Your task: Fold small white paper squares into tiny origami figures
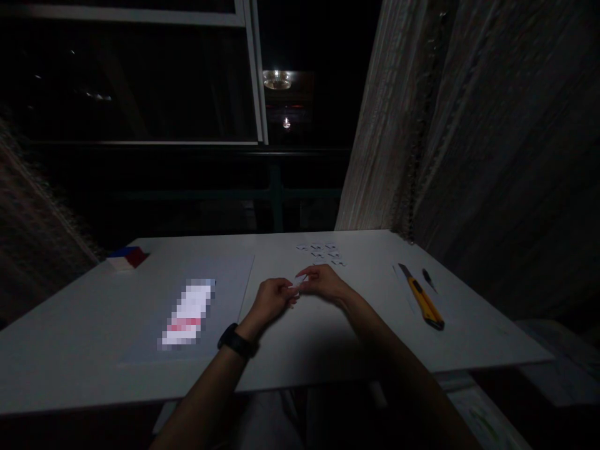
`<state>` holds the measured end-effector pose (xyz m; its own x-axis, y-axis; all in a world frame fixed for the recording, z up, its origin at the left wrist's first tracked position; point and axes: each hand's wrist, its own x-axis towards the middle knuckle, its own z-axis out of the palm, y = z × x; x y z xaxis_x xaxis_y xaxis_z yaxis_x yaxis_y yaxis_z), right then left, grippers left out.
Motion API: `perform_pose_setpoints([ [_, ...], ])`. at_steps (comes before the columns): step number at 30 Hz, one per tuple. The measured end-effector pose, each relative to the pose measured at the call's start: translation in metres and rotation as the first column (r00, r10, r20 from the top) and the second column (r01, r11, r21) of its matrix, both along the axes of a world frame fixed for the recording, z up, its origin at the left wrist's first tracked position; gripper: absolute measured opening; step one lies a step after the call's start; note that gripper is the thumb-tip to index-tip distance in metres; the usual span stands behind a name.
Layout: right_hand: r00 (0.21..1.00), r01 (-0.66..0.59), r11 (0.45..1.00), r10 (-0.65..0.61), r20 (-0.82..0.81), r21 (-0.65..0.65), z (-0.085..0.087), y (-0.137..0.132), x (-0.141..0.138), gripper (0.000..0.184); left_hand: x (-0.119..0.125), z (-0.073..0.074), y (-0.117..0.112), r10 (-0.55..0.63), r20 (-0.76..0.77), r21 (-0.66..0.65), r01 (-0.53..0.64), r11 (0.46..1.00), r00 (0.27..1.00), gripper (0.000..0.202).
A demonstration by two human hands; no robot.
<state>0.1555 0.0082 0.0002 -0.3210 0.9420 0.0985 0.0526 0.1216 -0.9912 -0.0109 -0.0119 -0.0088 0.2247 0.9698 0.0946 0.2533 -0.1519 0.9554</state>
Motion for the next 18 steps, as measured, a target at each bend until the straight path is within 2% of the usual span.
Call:
perform_pose_setpoints([
  [3, 0.996, 0.005, 0.999, -0.008, 0.085, 0.042, -0.001, 0.002, 0.003, 0.035, -0.003, 0.001, 0.000, 0.003, -0.158, 0.137, 0.019, 0.990, 0.987, 0.024],
  [5, 0.994, 0.065, 0.995, -0.071, 0.078, 0.081, -0.003, 0.004, 0.002, 0.030, -0.003, 0.002, 0.000, 0.032, -0.156, 0.165, -0.006, 0.986, 0.987, 0.024],
  [8, 0.978, 0.206, 0.972, -0.208, 0.000, 0.109, -0.007, 0.007, -0.003, 0.026, 0.001, 0.003, 0.001, 0.086, 0.005, 0.074, -0.086, 0.994, 0.996, 0.027],
  [11, 0.949, 0.305, 0.952, -0.300, -0.100, 0.041, -0.011, 0.007, -0.009, 0.029, 0.005, 0.005, 0.000, 0.116, 0.220, -0.086, -0.099, 0.991, 0.969, 0.031],
  [15, 0.925, 0.307, 0.950, -0.312, -0.217, -0.056, -0.012, 0.004, -0.016, 0.035, 0.005, 0.008, -0.001, 0.146, 0.433, -0.194, -0.066, 0.979, 0.890, 0.035],
  [18, 0.935, 0.261, 0.963, -0.269, -0.230, -0.067, -0.010, 0.001, -0.017, 0.037, 0.003, 0.010, 0.000, 0.162, 0.457, -0.187, -0.084, 0.979, 0.875, 0.036],
])
